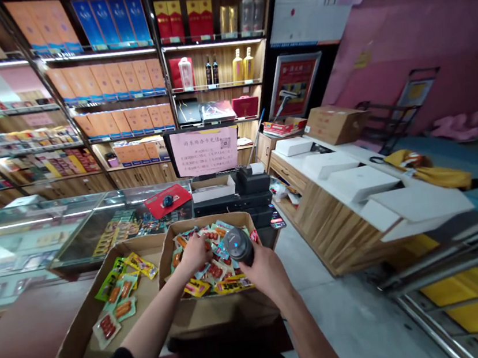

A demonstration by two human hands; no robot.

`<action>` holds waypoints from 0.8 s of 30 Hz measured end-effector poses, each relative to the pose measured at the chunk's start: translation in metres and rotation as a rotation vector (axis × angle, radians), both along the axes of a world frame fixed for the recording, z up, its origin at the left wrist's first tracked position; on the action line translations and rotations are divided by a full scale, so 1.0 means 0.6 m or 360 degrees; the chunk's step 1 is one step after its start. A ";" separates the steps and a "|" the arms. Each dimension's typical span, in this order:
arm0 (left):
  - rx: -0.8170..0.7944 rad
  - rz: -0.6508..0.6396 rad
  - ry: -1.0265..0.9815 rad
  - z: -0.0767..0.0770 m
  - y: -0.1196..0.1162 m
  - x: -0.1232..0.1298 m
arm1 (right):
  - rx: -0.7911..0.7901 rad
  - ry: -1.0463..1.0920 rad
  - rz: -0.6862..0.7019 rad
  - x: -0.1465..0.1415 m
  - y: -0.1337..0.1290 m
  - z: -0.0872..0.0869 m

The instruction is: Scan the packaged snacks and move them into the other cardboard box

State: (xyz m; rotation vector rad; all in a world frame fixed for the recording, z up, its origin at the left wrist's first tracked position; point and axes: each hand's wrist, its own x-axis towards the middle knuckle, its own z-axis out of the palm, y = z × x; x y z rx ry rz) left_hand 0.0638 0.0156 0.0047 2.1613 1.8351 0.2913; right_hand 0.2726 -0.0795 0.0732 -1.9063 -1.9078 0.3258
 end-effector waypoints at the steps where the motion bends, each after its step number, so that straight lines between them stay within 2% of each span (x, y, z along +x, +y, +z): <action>1: 0.0004 0.0037 -0.0088 0.002 0.003 -0.003 | -0.0007 0.0021 0.0026 0.005 -0.003 0.003; 3: -0.0006 0.0157 -0.0376 0.007 0.013 -0.016 | -0.0019 0.0065 0.0073 0.014 -0.009 0.009; 6: -0.0102 0.0372 -0.1080 0.020 0.027 -0.038 | -0.0035 0.0155 0.0149 0.029 -0.017 0.015; 9: -0.0396 0.0499 -0.1856 0.033 0.027 -0.045 | -0.0033 0.0226 0.0216 0.043 -0.023 0.013; 12: -0.0687 0.0592 -0.2379 0.045 0.015 -0.033 | -0.0023 0.0270 0.0295 0.055 -0.027 0.009; 16: -0.0755 0.0623 -0.2561 0.052 -0.003 -0.008 | -0.0012 0.0324 0.0415 0.069 -0.035 0.009; 24: -0.0415 0.0714 -0.2456 0.045 -0.019 0.023 | 0.0065 0.0454 0.0578 0.090 -0.045 0.014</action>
